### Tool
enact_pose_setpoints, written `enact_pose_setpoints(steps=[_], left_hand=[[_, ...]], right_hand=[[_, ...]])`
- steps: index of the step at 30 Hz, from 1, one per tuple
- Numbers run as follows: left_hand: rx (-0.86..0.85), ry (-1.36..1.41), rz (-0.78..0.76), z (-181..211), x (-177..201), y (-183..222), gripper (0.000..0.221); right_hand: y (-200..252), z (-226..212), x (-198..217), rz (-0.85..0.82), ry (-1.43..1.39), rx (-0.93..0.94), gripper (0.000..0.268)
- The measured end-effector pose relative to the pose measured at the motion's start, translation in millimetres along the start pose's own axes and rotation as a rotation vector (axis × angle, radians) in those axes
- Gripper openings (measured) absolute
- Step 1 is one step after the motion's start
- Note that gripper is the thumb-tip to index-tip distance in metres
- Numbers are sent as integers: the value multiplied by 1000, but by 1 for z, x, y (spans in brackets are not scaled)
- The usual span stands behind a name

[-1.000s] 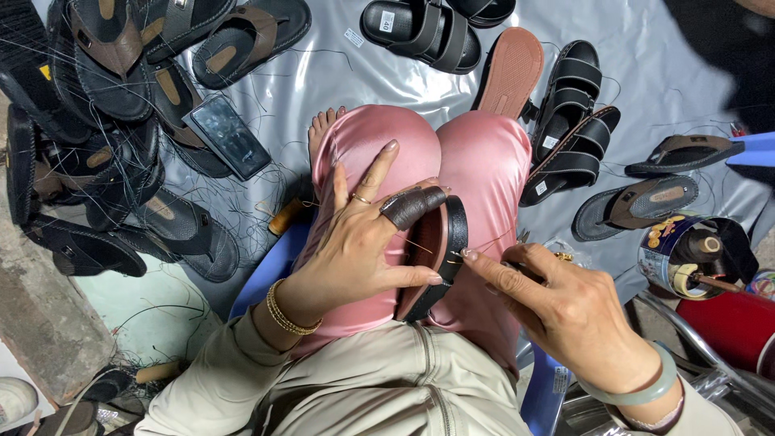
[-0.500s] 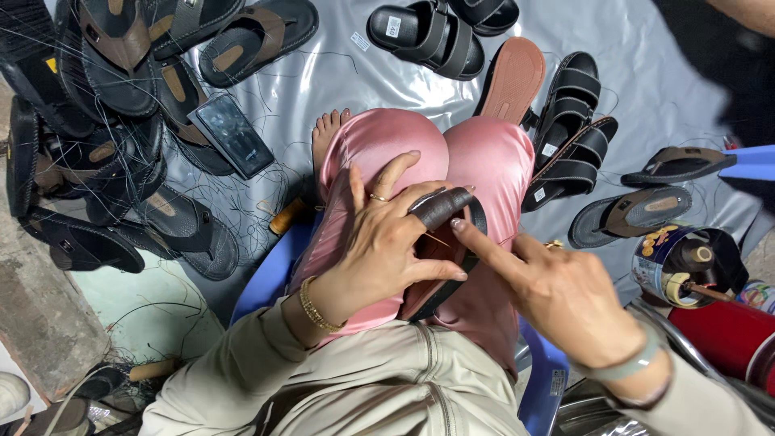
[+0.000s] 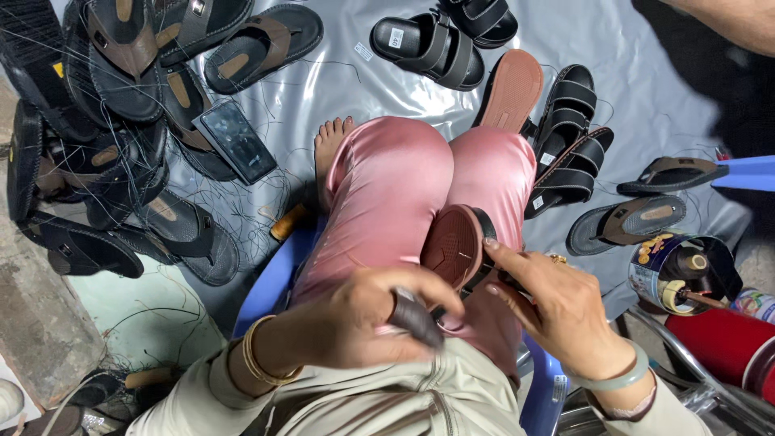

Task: The person sews a leather strap onto the side of a sandal by hand using a needle and thread, pulling the thread tight after each stitch.

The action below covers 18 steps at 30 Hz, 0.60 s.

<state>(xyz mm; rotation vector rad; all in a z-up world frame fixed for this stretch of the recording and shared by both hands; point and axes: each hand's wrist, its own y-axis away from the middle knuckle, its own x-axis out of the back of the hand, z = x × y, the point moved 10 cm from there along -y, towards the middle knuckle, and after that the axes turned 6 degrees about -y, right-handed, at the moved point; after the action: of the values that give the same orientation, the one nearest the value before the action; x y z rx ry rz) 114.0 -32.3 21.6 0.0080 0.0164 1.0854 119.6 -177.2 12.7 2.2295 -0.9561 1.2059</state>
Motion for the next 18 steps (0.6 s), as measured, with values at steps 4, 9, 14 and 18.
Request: enact_pose_setpoints(steps=[4,9,14,18], left_hand=[[140,22,-22,-41,-5,-5,13],[292,-462,-52,-68,-12,-17,19],[121,-495,62,-42,-11,-23,54],[-39,-848,181,-19,-24,-29,61]], right_hand=[[-3,0,-1,4,-10,-35,39],[-8,-7,7,15,-100,-1,37],[12,26,-1,-259,-15,-134,44],[40,54,18,-391,182,-292,62]])
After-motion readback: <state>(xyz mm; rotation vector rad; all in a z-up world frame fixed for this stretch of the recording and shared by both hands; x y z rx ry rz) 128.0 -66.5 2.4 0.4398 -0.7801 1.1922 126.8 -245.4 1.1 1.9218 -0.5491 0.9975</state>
